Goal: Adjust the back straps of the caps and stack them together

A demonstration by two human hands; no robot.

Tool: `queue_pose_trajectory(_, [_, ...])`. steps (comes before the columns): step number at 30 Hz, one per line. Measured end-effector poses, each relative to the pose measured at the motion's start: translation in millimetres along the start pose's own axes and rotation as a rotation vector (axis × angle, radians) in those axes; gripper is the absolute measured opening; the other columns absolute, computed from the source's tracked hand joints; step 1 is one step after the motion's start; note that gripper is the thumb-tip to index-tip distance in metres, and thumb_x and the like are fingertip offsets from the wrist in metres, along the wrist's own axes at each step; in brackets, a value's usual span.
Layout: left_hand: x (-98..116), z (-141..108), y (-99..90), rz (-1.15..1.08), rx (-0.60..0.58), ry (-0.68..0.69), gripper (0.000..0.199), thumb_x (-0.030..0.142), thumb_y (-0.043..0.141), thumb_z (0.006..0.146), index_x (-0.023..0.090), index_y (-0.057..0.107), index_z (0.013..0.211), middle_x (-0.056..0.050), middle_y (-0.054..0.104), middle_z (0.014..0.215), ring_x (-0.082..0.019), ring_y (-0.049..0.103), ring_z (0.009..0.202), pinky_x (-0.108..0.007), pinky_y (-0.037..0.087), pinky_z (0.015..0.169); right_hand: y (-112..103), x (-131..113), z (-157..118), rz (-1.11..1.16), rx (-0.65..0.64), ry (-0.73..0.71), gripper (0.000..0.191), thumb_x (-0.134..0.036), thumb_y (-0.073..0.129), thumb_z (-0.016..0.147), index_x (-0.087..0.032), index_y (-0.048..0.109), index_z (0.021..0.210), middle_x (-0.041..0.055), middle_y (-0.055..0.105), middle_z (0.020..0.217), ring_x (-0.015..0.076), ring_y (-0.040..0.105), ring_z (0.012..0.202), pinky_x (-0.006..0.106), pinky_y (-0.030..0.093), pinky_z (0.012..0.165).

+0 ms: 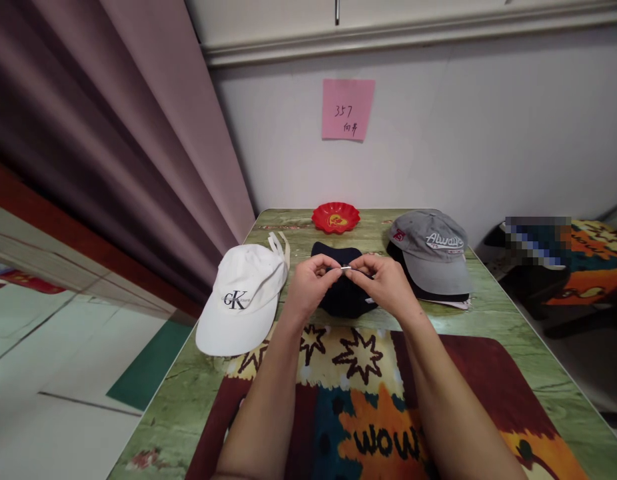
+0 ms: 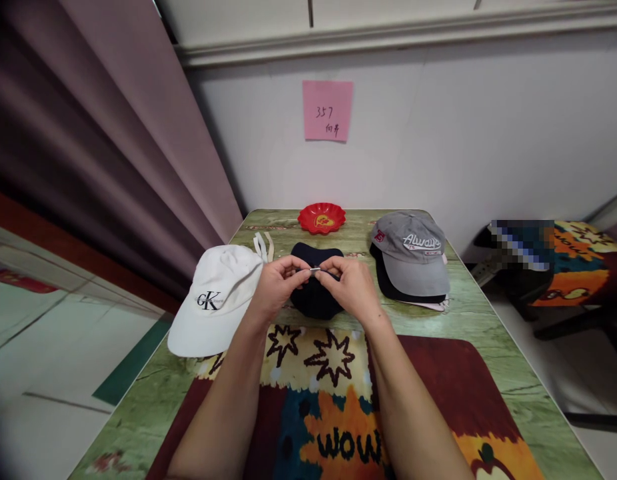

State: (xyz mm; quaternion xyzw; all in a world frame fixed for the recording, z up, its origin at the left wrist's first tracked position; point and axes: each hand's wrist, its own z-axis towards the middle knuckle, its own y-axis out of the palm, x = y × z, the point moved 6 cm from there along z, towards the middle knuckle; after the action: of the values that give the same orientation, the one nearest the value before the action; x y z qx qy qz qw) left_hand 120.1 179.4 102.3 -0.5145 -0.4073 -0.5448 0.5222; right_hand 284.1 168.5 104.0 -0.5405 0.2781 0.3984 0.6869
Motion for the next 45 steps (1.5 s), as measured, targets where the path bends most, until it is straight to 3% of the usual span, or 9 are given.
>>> queue_pose_trajectory(3, [7, -1, -3.2, 0.097, 0.078, 0.117, 0.025, 0.023, 0.075, 0.073, 0.021, 0.074, 0.098, -0.001, 0.066, 0.087, -0.007, 0.048, 0.054, -0.021, 0.038, 0.052, -2, -2, 0, -0.037, 0.015, 0.003, 0.022, -0.039, 0.066, 0.082, -0.018, 0.073, 0.082, -0.0034, 0.055, 0.057, 0.0116, 0.045, 0.055, 0.026, 0.033, 0.057])
queue_pose_trajectory(6, [9, -2, 1.0, 0.141, -0.010, 0.125, 0.036, 0.026, 0.073, 0.077, 0.023, 0.072, 0.112, -0.004, 0.066, 0.104, -0.006, 0.048, 0.053, -0.022, 0.040, 0.052, -3, -5, -1, -0.016, 0.010, -0.012, 0.022, -0.038, 0.066, 0.082, -0.018, 0.074, 0.083, -0.0026, 0.057, 0.060, 0.0121, 0.047, 0.057, 0.026, 0.035, 0.059])
queue_pose_trajectory(9, [1, -1, 2.9, 0.154, -0.148, 0.026, 0.030, 0.035, 0.071, 0.081, 0.019, 0.071, 0.107, -0.002, 0.065, 0.081, -0.009, 0.050, 0.051, -0.022, 0.040, 0.049, -2, -5, -1, 0.036, -0.045, -0.026, 0.024, -0.040, 0.065, 0.083, -0.019, 0.075, 0.087, -0.0015, 0.060, 0.064, 0.0132, 0.051, 0.061, 0.026, 0.038, 0.062])
queue_pose_trajectory(13, [-10, 0, -9.2, 0.043, -0.148, -0.090, 0.034, 0.043, 0.072, 0.081, 0.018, 0.066, 0.102, 0.006, 0.052, 0.053, -0.009, 0.048, 0.044, -0.018, 0.036, 0.042, -6, 8, 0, 0.209, -0.148, 0.031, 0.032, -0.045, 0.065, 0.084, -0.018, 0.074, 0.100, 0.0005, 0.065, 0.071, 0.0148, 0.054, 0.064, 0.027, 0.039, 0.062])
queue_pose_trajectory(20, [-13, 0, -17.7, -0.072, -0.193, -0.177, 0.032, 0.043, 0.072, 0.082, 0.018, 0.063, 0.099, 0.005, 0.056, 0.050, -0.009, 0.050, 0.041, -0.016, 0.038, 0.040, -20, 14, 1, 0.217, -0.223, -0.040, 0.025, -0.043, 0.064, 0.088, -0.021, 0.076, 0.092, 0.0042, 0.073, 0.093, 0.0204, 0.062, 0.088, 0.032, 0.043, 0.081])
queue_pose_trajectory(27, [-12, -1, -7.9, -0.021, -0.224, -0.156, 0.034, 0.043, 0.070, 0.083, 0.016, 0.063, 0.102, 0.004, 0.057, 0.053, -0.009, 0.053, 0.044, -0.017, 0.044, 0.042, -1, 7, 1, 0.270, -0.217, -0.008, 0.025, -0.041, 0.065, 0.086, -0.019, 0.075, 0.090, 0.0022, 0.070, 0.080, 0.0179, 0.059, 0.077, 0.030, 0.042, 0.072])
queue_pose_trajectory(33, [-8, 0, -3.3, -0.021, -0.181, -0.058, 0.038, 0.039, 0.072, 0.082, 0.018, 0.061, 0.111, 0.004, 0.059, 0.063, -0.009, 0.056, 0.050, -0.017, 0.048, 0.044, 5, 9, 3, 0.240, -0.098, -0.002, 0.022, -0.036, 0.060, 0.087, -0.018, 0.073, 0.086, 0.0005, 0.065, 0.070, 0.0151, 0.053, 0.067, 0.028, 0.038, 0.064])
queue_pose_trajectory(39, [1, 3, -1.1, 0.099, -0.108, 0.117, 0.025, 0.030, 0.074, 0.078, 0.017, 0.067, 0.098, -0.005, 0.062, 0.104, -0.009, 0.062, 0.065, -0.019, 0.055, 0.049, 3, 14, 4, 0.190, -0.058, 0.015, 0.022, -0.035, 0.057, 0.087, -0.019, 0.072, 0.084, -0.0004, 0.064, 0.069, 0.0143, 0.051, 0.064, 0.028, 0.036, 0.063])
queue_pose_trajectory(45, [2, 4, -2.5, 0.215, -0.117, 0.249, 0.021, 0.025, 0.070, 0.082, 0.018, 0.067, 0.101, -0.005, 0.063, 0.106, -0.009, 0.062, 0.064, -0.021, 0.055, 0.050, 3, 7, 4, 0.176, -0.063, -0.013, 0.022, -0.035, 0.057, 0.086, -0.019, 0.071, 0.084, -0.0001, 0.065, 0.070, 0.0150, 0.052, 0.066, 0.028, 0.037, 0.066])
